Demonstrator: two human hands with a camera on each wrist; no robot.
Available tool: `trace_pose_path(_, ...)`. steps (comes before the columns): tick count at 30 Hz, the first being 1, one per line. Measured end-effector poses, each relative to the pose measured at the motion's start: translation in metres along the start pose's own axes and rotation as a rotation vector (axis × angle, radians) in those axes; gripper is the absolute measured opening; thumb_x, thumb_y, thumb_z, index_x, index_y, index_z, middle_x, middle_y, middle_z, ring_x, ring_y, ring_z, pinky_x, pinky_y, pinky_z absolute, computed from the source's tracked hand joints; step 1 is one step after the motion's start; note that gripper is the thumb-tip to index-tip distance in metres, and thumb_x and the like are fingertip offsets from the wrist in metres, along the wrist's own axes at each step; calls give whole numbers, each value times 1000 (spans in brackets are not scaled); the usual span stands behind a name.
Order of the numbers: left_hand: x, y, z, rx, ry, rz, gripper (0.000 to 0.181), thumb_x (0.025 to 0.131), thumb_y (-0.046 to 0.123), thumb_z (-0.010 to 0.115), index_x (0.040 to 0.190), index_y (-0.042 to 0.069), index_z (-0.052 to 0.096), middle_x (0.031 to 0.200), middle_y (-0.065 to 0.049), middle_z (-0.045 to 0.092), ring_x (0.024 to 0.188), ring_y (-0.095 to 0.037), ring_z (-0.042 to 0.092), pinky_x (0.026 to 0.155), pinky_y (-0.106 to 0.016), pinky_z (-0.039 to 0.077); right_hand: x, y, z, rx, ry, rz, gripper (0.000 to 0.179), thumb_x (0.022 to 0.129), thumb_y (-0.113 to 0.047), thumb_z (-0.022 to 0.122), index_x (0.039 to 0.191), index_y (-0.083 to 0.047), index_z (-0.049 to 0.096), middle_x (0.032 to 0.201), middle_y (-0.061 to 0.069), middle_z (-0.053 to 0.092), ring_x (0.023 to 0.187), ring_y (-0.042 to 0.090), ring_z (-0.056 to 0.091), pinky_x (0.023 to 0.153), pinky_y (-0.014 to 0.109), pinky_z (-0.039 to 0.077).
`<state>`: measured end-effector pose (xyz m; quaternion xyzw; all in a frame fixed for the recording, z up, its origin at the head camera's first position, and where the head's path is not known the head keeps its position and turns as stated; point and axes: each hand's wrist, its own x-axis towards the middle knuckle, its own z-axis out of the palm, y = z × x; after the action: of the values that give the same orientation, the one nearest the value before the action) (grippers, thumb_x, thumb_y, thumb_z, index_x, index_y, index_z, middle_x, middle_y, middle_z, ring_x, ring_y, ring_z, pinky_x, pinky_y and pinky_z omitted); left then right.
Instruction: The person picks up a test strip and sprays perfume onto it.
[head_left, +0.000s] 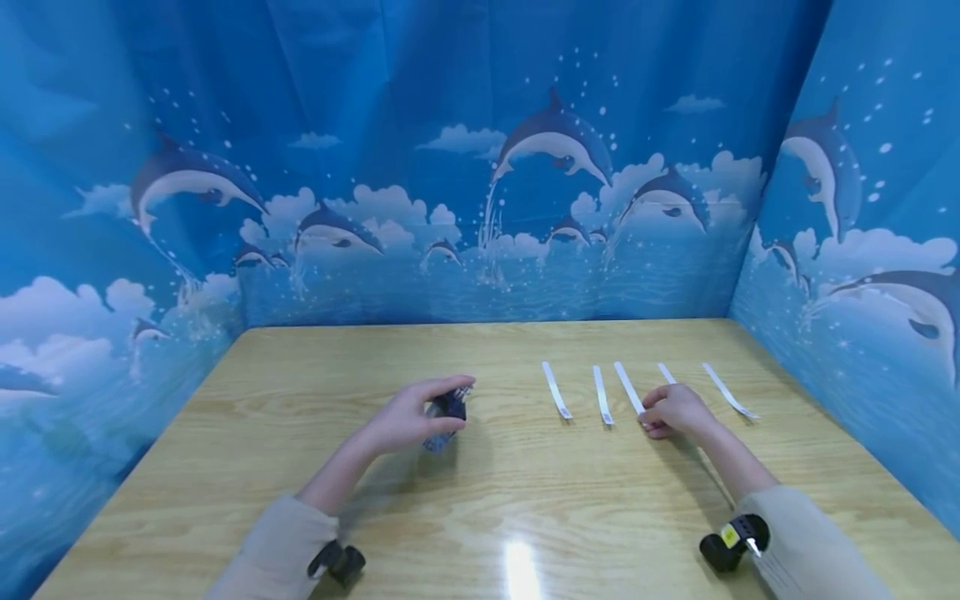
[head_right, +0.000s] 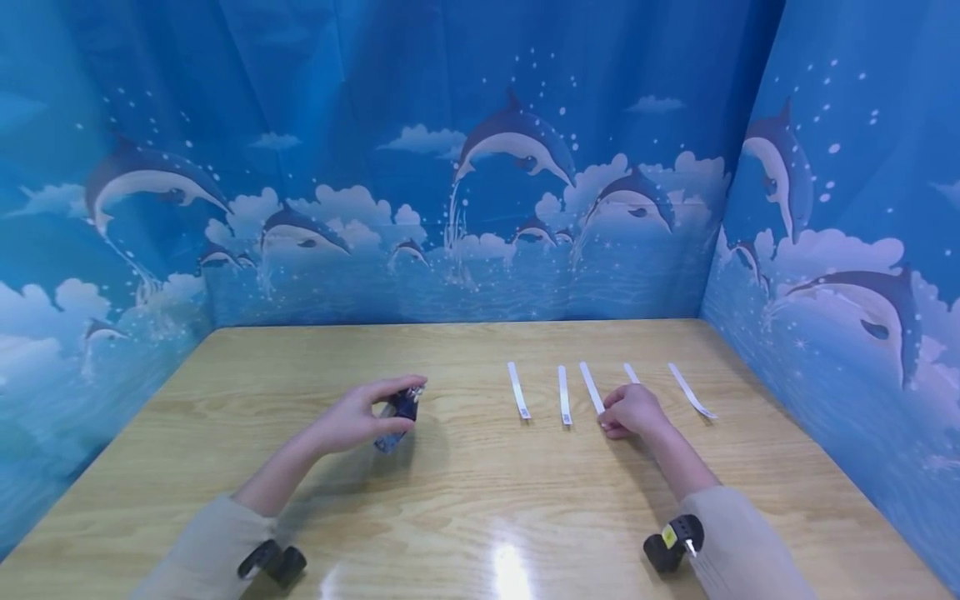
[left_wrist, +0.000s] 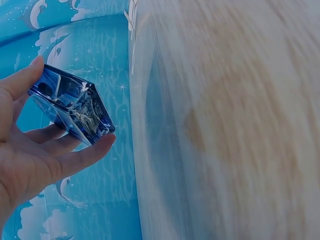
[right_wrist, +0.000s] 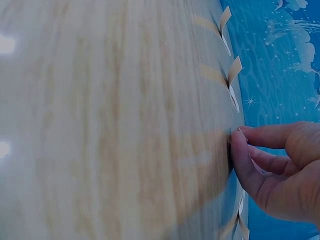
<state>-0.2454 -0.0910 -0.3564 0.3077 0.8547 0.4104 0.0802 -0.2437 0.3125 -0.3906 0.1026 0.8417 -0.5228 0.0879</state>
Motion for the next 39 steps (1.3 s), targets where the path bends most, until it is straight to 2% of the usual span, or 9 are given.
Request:
trace_pose_path(11, 0, -2, 0, 14, -5, -20, 58, 85, 27, 68, 138, 26, 45, 140, -3, 43, 126, -26, 41, 99, -45, 38, -4, 1, -3, 29, -21, -5, 30, 79, 12, 59, 104, 21, 45, 68, 8, 58, 55, 11, 60, 55, 27, 55)
trace_pose_path(20, 0, -1, 1, 17, -2, -41, 58, 85, 29, 69, 138, 30, 45, 141, 1, 43, 127, -25, 40, 99, -46, 38, -8, 0, -9, 40, -59, -4, 44, 84, 3, 60, 120, 20, 43, 68, 2, 61, 58, 9, 59, 53, 24, 52)
trace_pose_path(30, 1, -2, 3, 30, -3, -29, 58, 84, 29, 69, 138, 29, 46, 140, 0, 44, 126, -25, 41, 99, -46, 38, -13, -3, -9, 59, -100, -87, 49, 86, -3, 59, 125, 20, 39, 78, 0, 63, 64, 6, 59, 55, 21, 50)
trace_pose_path(39, 3, -1, 3, 27, 0, -43, 58, 84, 30, 69, 137, 31, 45, 140, 1, 43, 127, -24, 40, 99, -47, 37, -19, -13, 2, 29, -154, -127, 42, 87, -8, 59, 121, 15, 46, 84, 3, 63, 70, 10, 59, 57, 25, 50)
